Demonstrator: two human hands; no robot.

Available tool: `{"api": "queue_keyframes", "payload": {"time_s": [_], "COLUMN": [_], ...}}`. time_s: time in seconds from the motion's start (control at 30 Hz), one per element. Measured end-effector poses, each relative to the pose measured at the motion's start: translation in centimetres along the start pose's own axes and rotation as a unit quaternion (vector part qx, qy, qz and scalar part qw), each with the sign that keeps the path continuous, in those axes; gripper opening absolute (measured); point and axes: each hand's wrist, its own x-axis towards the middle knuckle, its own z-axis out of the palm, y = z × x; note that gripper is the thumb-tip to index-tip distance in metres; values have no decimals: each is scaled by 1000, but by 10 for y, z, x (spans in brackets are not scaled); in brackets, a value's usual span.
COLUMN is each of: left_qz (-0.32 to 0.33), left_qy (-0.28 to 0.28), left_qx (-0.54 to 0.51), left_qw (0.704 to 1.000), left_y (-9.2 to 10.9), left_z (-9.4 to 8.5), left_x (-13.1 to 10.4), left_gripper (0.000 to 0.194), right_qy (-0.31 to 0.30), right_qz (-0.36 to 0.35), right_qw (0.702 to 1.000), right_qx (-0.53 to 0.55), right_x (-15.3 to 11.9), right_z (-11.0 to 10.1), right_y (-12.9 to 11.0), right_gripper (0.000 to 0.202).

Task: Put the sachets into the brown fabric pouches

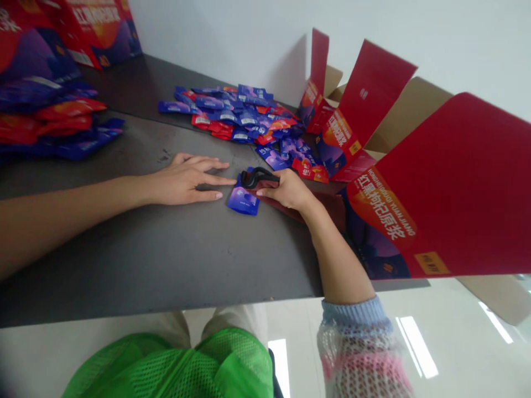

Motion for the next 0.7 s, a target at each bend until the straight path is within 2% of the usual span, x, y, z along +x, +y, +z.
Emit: {"api": "queue_keyframes", "payload": {"time_s": [0.13, 0.23, 0.33, 0.43, 0.5, 0.63, 0.7], "left_qz": [2, -4, -8, -8, -7, 4, 7], "left_qy": [0, -7, -12, -15, -11, 3, 5], "left_qx": [16, 21, 23, 21, 21, 25, 22], "left_qw": [1000, 1000, 1000, 1000, 1000, 1000, 1000], "left_y": [-3, -4, -2, 0, 1, 1, 1], "left_z": [1, 1, -1, -3, -3, -2, -2], "left_x": [-1, -1, 0, -1, -1, -2, -2], "left_gripper": [52, 55, 56, 56, 55, 53, 53], "right_qy": [8, 13, -53, -104, -87, 63, 99], "right_qz": [30, -33, -108, -115, -120, -112, -101], "right_qw": [998, 999, 988, 977, 975, 974, 974], "right_qx": [-58, -18, 98, 149, 168, 189, 177], "right_x": [-2, -7, -14, -21, -25, -28, -27], "right_z": [-3, -2, -5, -12, -16, -14, -7], "right_y": [8, 5, -5, -18, -24, -28, -28], "right_gripper": [19, 24, 39, 42, 40, 42, 45]}}
